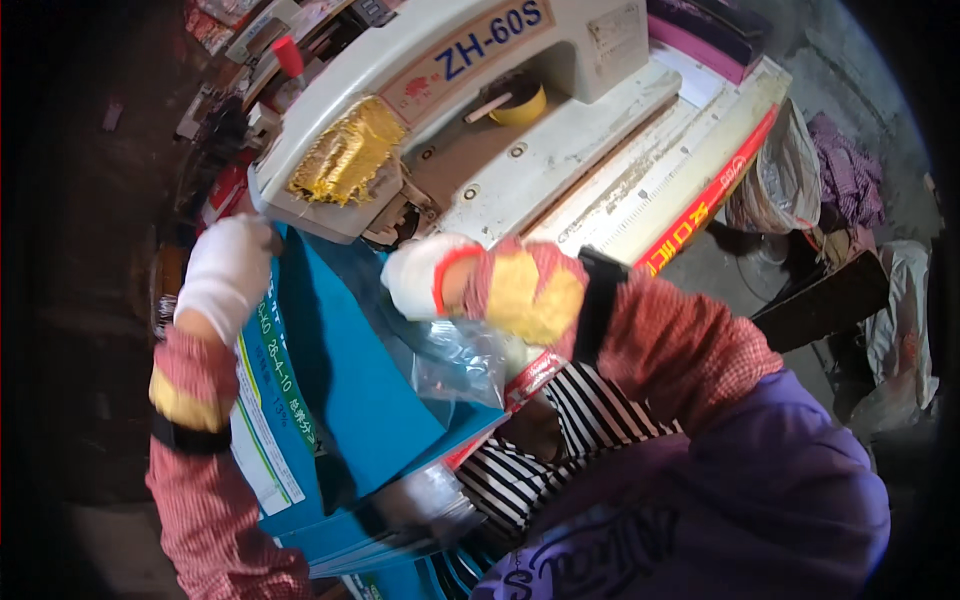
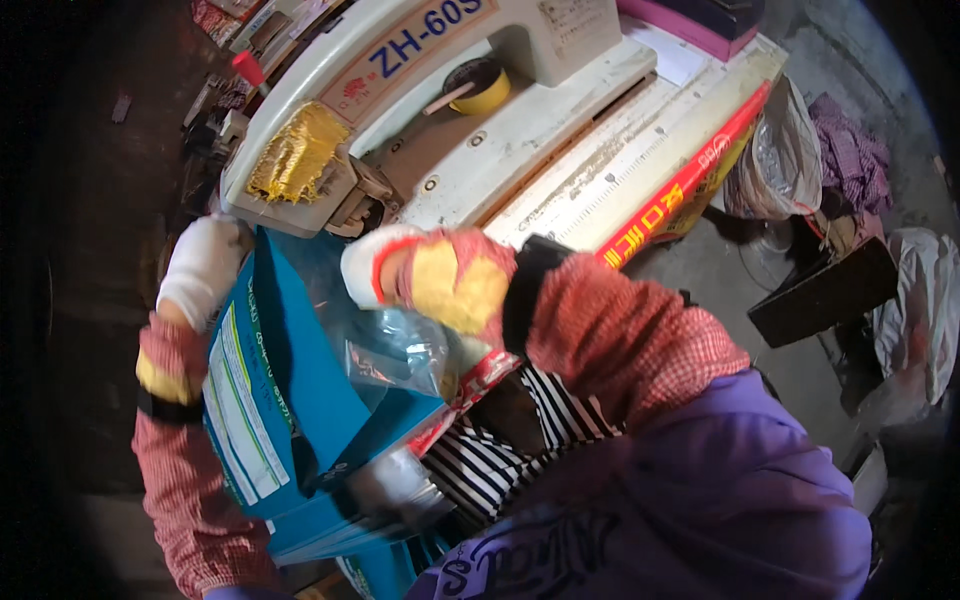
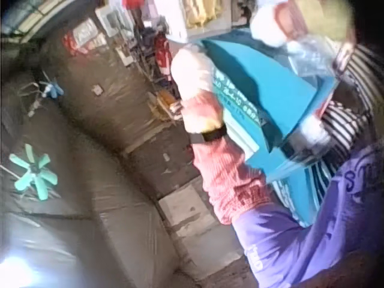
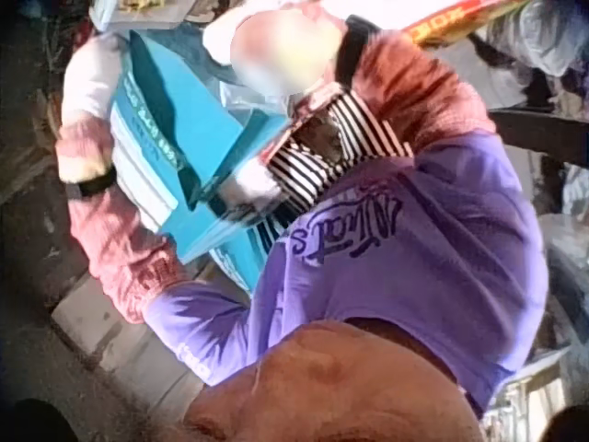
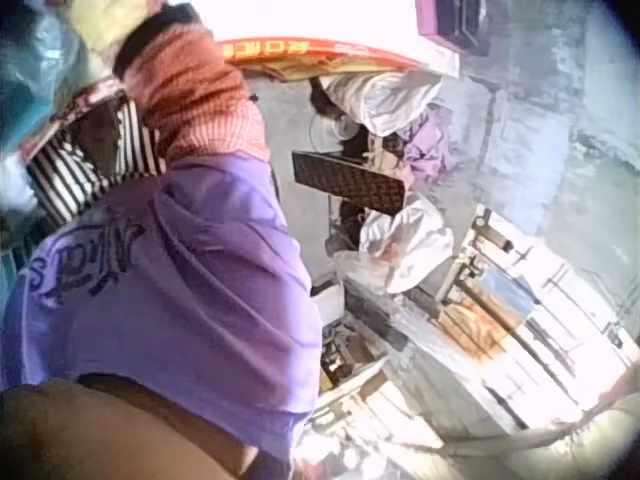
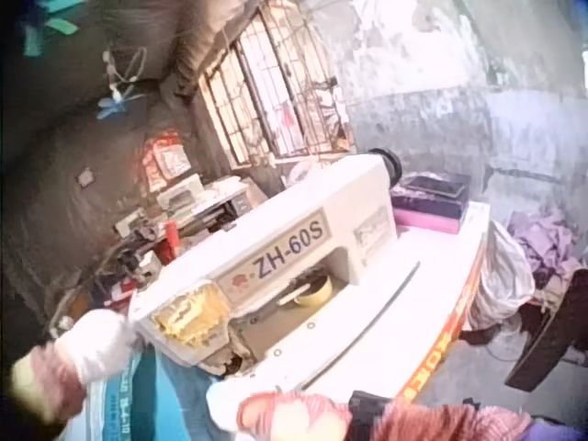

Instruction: Manually sealing the edges of large plastic fertilizer bags using a sewing or heat-sealing machine.

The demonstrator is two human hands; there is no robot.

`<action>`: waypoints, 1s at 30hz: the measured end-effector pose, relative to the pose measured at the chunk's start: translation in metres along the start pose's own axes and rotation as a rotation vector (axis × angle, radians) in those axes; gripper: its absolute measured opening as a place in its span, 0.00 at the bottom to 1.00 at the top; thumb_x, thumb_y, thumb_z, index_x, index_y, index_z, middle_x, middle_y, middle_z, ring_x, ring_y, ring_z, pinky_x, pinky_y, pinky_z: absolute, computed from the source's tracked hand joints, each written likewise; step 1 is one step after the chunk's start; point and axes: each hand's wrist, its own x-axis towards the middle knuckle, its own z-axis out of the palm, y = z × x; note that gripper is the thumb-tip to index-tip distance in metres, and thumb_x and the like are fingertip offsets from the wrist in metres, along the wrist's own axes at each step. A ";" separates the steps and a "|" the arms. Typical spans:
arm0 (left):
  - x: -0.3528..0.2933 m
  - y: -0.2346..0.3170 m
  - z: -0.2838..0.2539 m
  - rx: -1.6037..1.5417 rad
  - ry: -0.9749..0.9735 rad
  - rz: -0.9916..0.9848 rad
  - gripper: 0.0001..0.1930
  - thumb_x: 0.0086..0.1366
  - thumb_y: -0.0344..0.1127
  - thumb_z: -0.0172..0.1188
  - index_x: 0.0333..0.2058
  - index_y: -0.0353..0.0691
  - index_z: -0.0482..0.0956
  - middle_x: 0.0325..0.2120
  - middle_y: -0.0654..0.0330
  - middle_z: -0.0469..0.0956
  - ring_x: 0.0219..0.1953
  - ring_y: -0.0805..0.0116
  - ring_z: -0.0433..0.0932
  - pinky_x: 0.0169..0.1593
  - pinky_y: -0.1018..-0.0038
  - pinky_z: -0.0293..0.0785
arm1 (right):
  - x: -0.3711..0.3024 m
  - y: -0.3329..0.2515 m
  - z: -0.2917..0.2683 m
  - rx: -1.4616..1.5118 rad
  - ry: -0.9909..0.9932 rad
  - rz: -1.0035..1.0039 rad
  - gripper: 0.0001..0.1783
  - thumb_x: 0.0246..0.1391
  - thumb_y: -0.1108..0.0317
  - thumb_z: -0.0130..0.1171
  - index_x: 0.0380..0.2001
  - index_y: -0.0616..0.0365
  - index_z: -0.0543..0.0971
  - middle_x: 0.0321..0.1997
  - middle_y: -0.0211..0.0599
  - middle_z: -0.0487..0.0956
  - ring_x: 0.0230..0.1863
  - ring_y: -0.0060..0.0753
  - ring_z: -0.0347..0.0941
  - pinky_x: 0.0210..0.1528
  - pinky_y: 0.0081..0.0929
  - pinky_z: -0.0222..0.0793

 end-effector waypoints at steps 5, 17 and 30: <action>-0.045 0.092 -0.040 -0.001 0.151 0.449 0.06 0.42 0.26 0.51 0.20 0.37 0.77 0.20 0.49 0.74 0.26 0.51 0.74 0.34 0.63 0.71 | -0.001 0.017 -0.017 0.994 -0.228 0.199 0.12 0.42 0.66 0.57 0.32 0.55 0.81 0.29 0.43 0.80 0.28 0.37 0.78 0.29 0.34 0.73; -0.059 0.109 -0.065 -0.961 -0.947 -0.309 0.11 0.59 0.37 0.57 0.35 0.35 0.77 0.23 0.61 0.76 0.24 0.73 0.74 0.30 0.76 0.72 | 0.005 0.021 -0.012 0.017 -0.111 -0.374 0.13 0.34 0.61 0.65 0.28 0.50 0.82 0.27 0.36 0.81 0.31 0.41 0.77 0.32 0.34 0.73; -0.135 0.214 -0.059 0.229 -1.007 0.977 0.05 0.47 0.36 0.59 0.20 0.44 0.82 0.18 0.61 0.78 0.25 0.61 0.78 0.28 0.69 0.71 | -0.010 -0.050 0.035 0.174 0.091 -0.079 0.11 0.43 0.60 0.56 0.26 0.55 0.80 0.26 0.39 0.78 0.26 0.41 0.75 0.29 0.37 0.71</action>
